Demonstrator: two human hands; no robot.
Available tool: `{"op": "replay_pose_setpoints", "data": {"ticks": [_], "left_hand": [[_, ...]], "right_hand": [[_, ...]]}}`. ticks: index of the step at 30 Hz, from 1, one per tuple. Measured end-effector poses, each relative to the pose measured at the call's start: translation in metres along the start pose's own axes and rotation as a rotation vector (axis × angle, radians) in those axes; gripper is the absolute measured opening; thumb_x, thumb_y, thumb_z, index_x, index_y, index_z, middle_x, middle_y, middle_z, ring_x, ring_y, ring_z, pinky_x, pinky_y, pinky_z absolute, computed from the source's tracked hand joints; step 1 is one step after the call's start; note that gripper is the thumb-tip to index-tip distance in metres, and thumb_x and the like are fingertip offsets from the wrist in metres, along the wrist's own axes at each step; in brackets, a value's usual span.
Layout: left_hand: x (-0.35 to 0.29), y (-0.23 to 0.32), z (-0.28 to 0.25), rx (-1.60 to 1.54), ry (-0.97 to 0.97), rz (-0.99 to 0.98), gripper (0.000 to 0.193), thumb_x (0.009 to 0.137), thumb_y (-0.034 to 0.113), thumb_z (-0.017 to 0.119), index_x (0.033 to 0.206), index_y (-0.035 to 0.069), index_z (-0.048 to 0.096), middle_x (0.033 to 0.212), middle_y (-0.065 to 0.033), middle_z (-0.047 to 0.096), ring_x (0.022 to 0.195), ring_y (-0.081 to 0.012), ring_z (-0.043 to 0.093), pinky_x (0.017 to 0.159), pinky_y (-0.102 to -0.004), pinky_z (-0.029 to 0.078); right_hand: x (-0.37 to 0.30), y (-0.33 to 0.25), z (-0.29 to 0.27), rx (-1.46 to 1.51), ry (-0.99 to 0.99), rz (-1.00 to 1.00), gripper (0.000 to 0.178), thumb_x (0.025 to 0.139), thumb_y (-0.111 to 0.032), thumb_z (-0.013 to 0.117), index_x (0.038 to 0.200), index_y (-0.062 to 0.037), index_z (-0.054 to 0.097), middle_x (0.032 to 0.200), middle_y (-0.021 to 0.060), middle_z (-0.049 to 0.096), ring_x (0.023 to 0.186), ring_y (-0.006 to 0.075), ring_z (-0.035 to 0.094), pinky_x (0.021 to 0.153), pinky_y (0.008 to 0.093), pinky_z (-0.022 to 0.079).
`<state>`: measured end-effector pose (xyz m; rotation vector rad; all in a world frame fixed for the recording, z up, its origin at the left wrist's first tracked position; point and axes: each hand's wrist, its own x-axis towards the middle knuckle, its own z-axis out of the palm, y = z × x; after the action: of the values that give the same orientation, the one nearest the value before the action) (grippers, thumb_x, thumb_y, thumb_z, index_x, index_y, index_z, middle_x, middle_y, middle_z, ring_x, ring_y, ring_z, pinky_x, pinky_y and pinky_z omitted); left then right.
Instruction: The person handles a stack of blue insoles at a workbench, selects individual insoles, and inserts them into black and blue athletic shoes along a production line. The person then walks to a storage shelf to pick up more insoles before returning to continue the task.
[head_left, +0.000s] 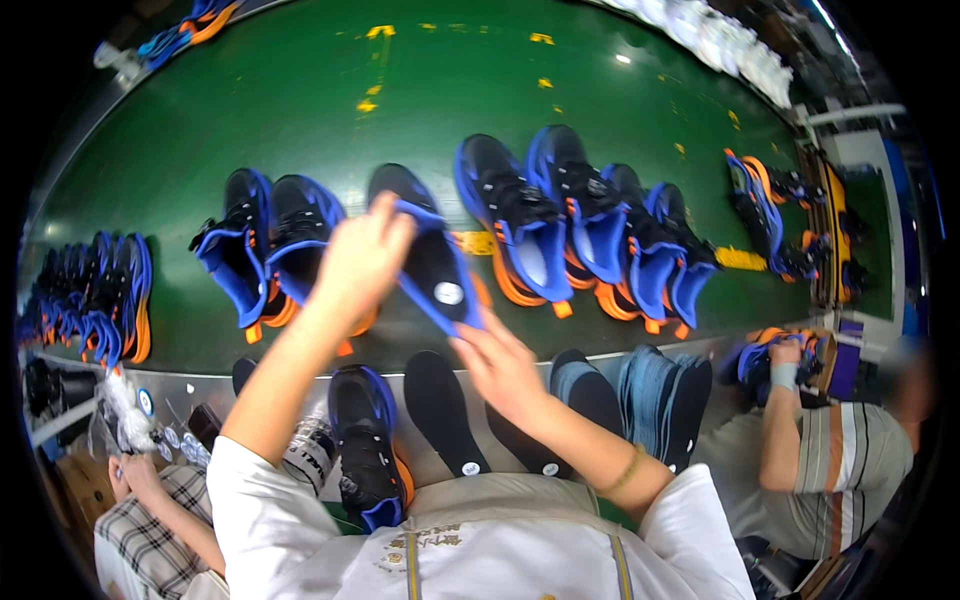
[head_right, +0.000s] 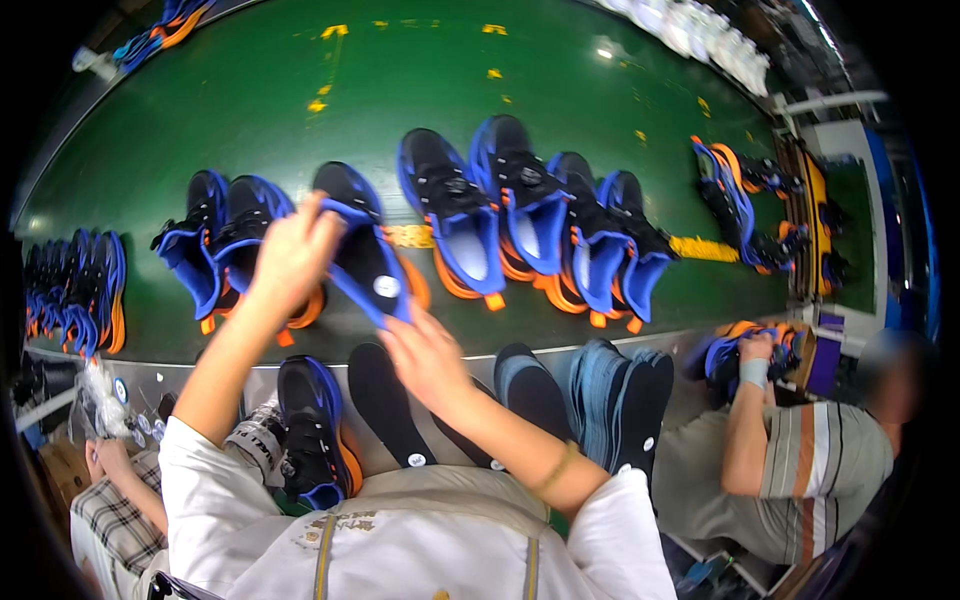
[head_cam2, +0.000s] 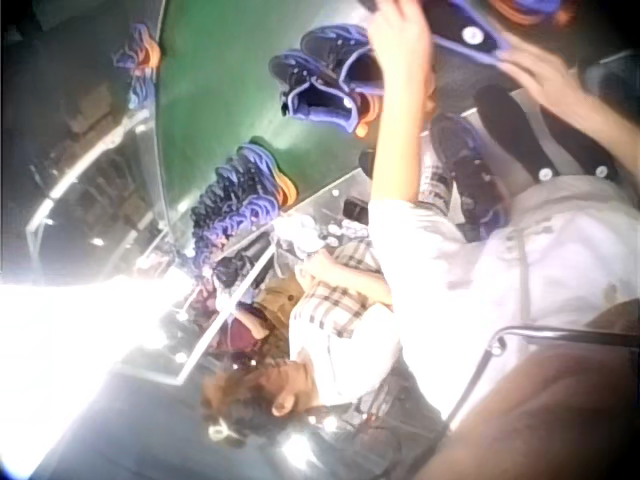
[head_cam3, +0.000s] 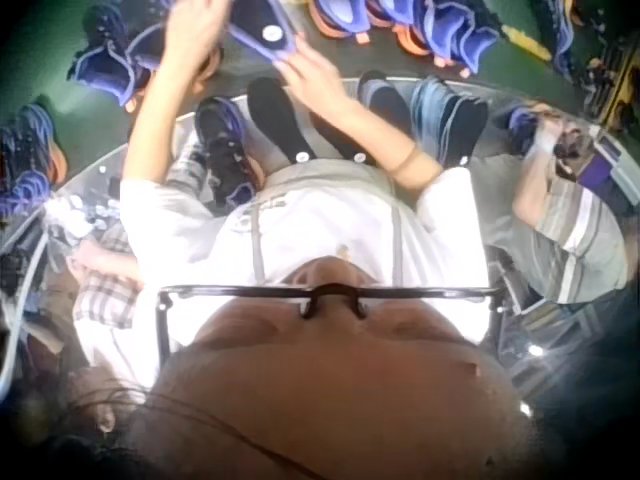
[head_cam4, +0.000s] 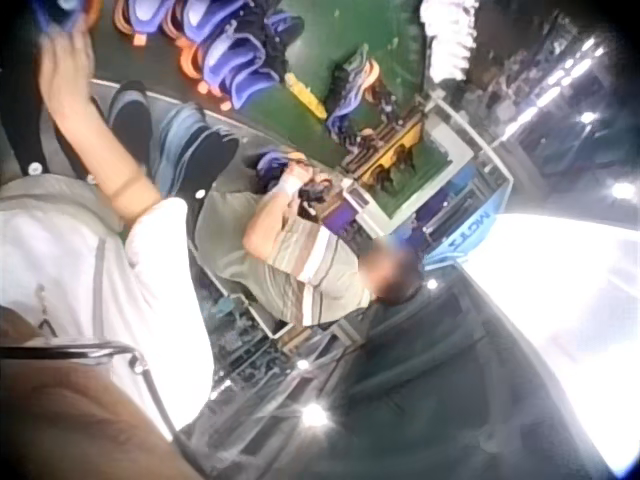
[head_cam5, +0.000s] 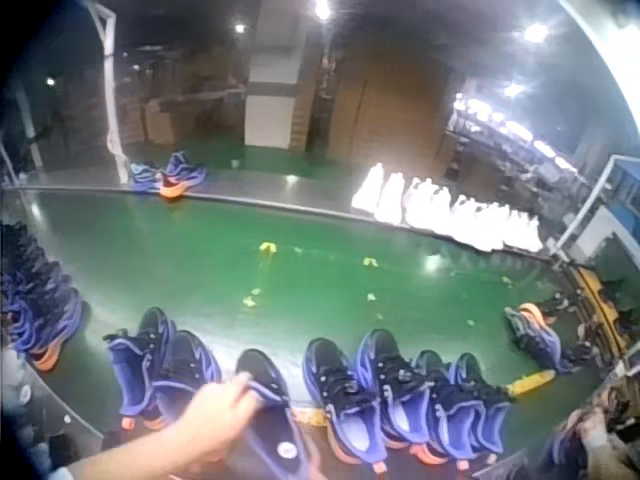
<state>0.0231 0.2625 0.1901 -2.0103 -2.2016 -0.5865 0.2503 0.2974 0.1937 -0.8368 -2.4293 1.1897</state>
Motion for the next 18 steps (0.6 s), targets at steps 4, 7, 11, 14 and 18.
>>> {"op": "replay_pose_setpoints", "data": {"ticks": [4, 7, 11, 14, 18], "left_hand": [[0.023, -0.021, -0.016, 0.014, 0.011, -0.143, 0.010, 0.076, 0.011, 0.060, 0.076, 0.001, 0.061, 0.109, -0.0126, 0.059, 0.073, -0.0309, 0.060, 0.066, -0.0379, 0.048], [0.028, -0.041, -0.054, -0.090, 0.104, -0.272, 0.013, 0.079, 0.013, 0.061, 0.080, -0.001, 0.060, 0.117, -0.0117, 0.056, 0.089, -0.0270, 0.058, 0.078, -0.0353, 0.045], [0.021, -0.053, -0.100, -1.284, 0.461, -0.650, 0.009, 0.078, 0.008, 0.054, 0.069, 0.006, 0.053, 0.107, -0.0169, 0.059, 0.071, -0.0128, 0.053, 0.062, -0.0231, 0.042], [0.040, -0.010, -0.091, -2.009, 0.468, -0.653, 0.017, 0.075, 0.009, 0.048, 0.063, 0.011, 0.038, 0.058, -0.0001, 0.039, 0.044, -0.0087, 0.032, 0.041, -0.0198, 0.027], [0.050, 0.043, -0.027, -1.656, 0.077, -0.652, 0.013, 0.074, 0.018, 0.054, 0.080, 0.010, 0.045, 0.062, 0.0045, 0.036, 0.051, -0.0069, 0.037, 0.044, -0.0205, 0.030]], "right_hand": [[0.004, -0.015, 0.001, 0.185, -0.060, -0.072, 0.030, 0.085, -0.015, 0.053, 0.111, 0.0002, 0.054, 0.119, 0.0231, 0.049, 0.108, 0.0362, 0.049, 0.093, 0.0400, 0.038], [-0.036, -0.009, -0.072, -0.103, 0.027, -0.248, 0.033, 0.080, -0.010, 0.058, 0.111, -0.0013, 0.054, 0.117, 0.0179, 0.050, 0.103, 0.0348, 0.050, 0.091, 0.0407, 0.039], [-0.118, 0.033, -0.179, -0.575, 0.239, 0.244, 0.032, 0.071, -0.009, 0.066, 0.101, -0.0023, 0.056, 0.110, 0.0182, 0.051, 0.102, 0.0351, 0.049, 0.087, 0.0406, 0.040], [-0.197, 0.057, -0.233, -0.706, 0.095, 0.729, 0.039, 0.067, -0.015, 0.071, 0.100, -0.0006, 0.055, 0.111, 0.0190, 0.050, 0.102, 0.0355, 0.049, 0.086, 0.0393, 0.041], [-0.235, 0.062, -0.237, -0.560, 0.178, 0.774, 0.039, 0.066, -0.016, 0.074, 0.095, 0.0009, 0.056, 0.105, 0.0189, 0.055, 0.096, 0.0353, 0.053, 0.083, 0.0379, 0.043]]}}
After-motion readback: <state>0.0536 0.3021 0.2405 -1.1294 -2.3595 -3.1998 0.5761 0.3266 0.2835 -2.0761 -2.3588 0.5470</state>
